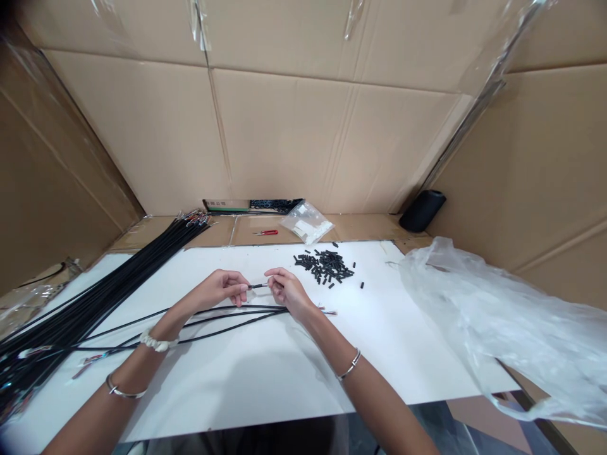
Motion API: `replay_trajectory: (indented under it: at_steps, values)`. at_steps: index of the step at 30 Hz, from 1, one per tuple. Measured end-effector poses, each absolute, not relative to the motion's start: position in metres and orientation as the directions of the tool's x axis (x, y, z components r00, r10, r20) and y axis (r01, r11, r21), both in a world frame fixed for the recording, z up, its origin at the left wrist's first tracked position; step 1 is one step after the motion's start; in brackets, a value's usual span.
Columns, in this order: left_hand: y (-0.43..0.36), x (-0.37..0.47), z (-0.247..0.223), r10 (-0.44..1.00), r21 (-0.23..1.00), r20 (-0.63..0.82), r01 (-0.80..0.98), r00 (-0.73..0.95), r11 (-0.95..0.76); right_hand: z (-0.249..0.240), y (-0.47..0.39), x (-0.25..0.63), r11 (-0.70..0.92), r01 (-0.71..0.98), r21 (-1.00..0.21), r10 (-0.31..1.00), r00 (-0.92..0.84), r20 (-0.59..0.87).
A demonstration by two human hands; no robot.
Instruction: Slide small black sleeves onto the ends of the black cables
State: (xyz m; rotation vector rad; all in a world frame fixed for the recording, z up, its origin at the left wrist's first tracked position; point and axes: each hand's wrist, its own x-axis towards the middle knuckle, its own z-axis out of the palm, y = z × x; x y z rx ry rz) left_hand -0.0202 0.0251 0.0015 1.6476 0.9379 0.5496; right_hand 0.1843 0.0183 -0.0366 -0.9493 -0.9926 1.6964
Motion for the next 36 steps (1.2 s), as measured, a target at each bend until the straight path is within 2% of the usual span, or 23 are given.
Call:
replay_trajectory:
  at_steps: [3, 6, 10, 13, 15, 19, 28, 31, 33, 36]
  values:
    - [0.024, -0.02, 0.004, 0.798, 0.95, -0.132, 0.304, 0.589, -0.067, -0.032, 0.016, 0.186, -0.168, -0.202, -0.965, 0.942, -0.321, -0.096]
    - [0.024, -0.02, 0.005, 0.78, 0.955, -0.139, 0.291, 0.61, -0.058, -0.024, 0.01, 0.185, 0.106, 0.069, -0.992, 0.944, -0.321, 0.079]
    - [0.025, -0.022, 0.005, 0.763, 0.96, -0.142, 0.277, 0.631, -0.05, -0.016, 0.005, 0.187, 0.474, 0.352, -0.807, 0.845, -0.44, 0.305]
    - [0.025, -0.022, 0.006, 0.752, 0.959, -0.154, 0.281, 0.641, -0.043, -0.016, 0.004, 0.191, 0.599, 0.425, -0.679, 0.776, -0.517, 0.361]
    - [0.024, -0.021, 0.006, 0.757, 0.957, -0.152, 0.285, 0.635, -0.047, -0.018, 0.005, 0.193, 0.621, 0.449, -0.642, 0.763, -0.533, 0.366]
    - [0.023, -0.019, 0.001, 0.789, 0.961, -0.105, 0.266, 0.605, -0.076, -0.026, 0.007, 0.191, 0.604, 0.447, -0.66, 0.777, -0.514, 0.363]
    - [0.017, -0.006, -0.011, 0.877, 0.945, 0.046, 0.264, 0.477, -0.193, -0.028, 0.008, 0.182, 0.378, 0.247, -0.892, 0.879, -0.4, 0.262]
    - [0.012, -0.002, -0.009, 0.89, 0.887, 0.141, 0.343, 0.434, -0.308, -0.029, 0.007, 0.178, 0.228, 0.131, -0.965, 0.921, -0.35, 0.17]
    - [0.008, 0.0, -0.009, 0.884, 0.807, 0.215, 0.434, 0.416, -0.401, -0.032, 0.007, 0.175, 0.07, 0.013, -0.997, 0.937, -0.345, 0.061]
    - [0.004, 0.002, -0.011, 0.858, 0.665, 0.305, 0.553, 0.413, -0.502, -0.039, 0.007, 0.173, -0.177, -0.174, -0.969, 0.906, -0.414, -0.091]
